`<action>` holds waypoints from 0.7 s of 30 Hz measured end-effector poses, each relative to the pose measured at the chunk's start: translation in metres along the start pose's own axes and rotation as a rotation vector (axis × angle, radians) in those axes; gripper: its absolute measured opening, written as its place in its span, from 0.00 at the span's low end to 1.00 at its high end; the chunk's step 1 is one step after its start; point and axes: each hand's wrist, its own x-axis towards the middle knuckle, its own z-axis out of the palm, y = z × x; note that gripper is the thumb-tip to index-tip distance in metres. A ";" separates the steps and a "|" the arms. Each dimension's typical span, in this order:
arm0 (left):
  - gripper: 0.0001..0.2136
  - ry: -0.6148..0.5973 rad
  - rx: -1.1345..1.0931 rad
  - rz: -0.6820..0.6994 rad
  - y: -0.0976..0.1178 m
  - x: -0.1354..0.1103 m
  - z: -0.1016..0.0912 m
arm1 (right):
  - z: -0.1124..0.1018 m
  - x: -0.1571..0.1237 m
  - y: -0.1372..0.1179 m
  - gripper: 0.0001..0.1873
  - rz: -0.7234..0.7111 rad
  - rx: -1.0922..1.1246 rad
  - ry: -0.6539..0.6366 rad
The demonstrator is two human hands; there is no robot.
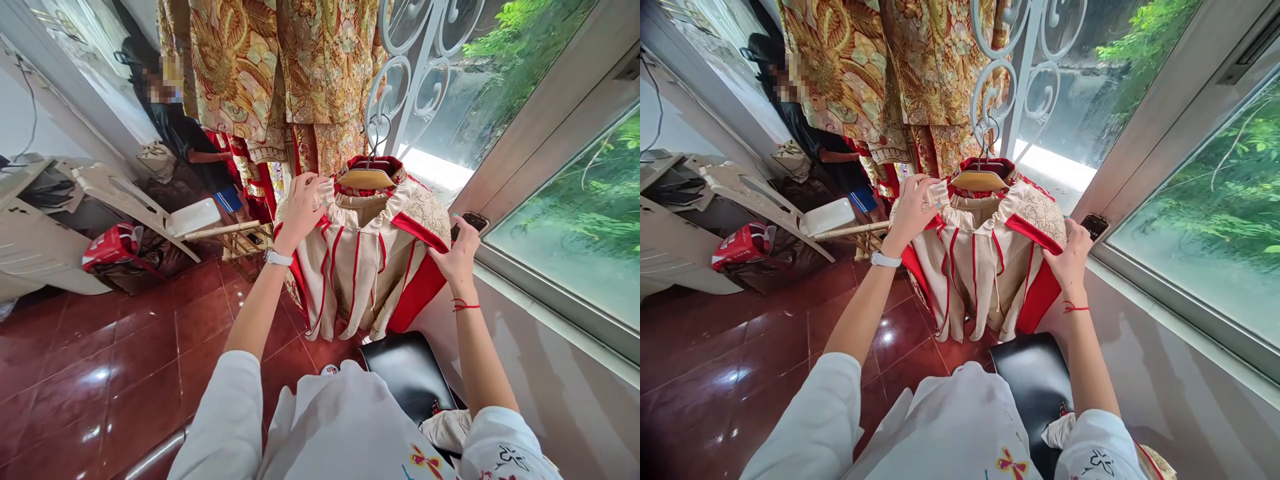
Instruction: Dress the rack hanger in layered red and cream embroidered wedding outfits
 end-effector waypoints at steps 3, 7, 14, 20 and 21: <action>0.21 -0.047 -0.018 0.009 -0.012 -0.003 0.003 | 0.000 0.011 -0.009 0.36 -0.012 0.036 -0.069; 0.19 -0.053 -0.102 -0.059 -0.028 -0.001 -0.003 | 0.004 0.017 -0.006 0.37 -0.004 0.122 -0.100; 0.13 -0.307 -0.392 -0.320 -0.081 0.032 -0.028 | 0.003 0.012 0.000 0.40 0.007 0.116 -0.126; 0.11 -0.188 -0.399 -0.315 -0.089 0.024 -0.018 | 0.007 0.014 0.002 0.38 0.005 0.148 -0.119; 0.10 -0.140 -0.382 -0.304 -0.086 0.021 -0.015 | 0.008 0.014 0.002 0.38 0.004 0.158 -0.122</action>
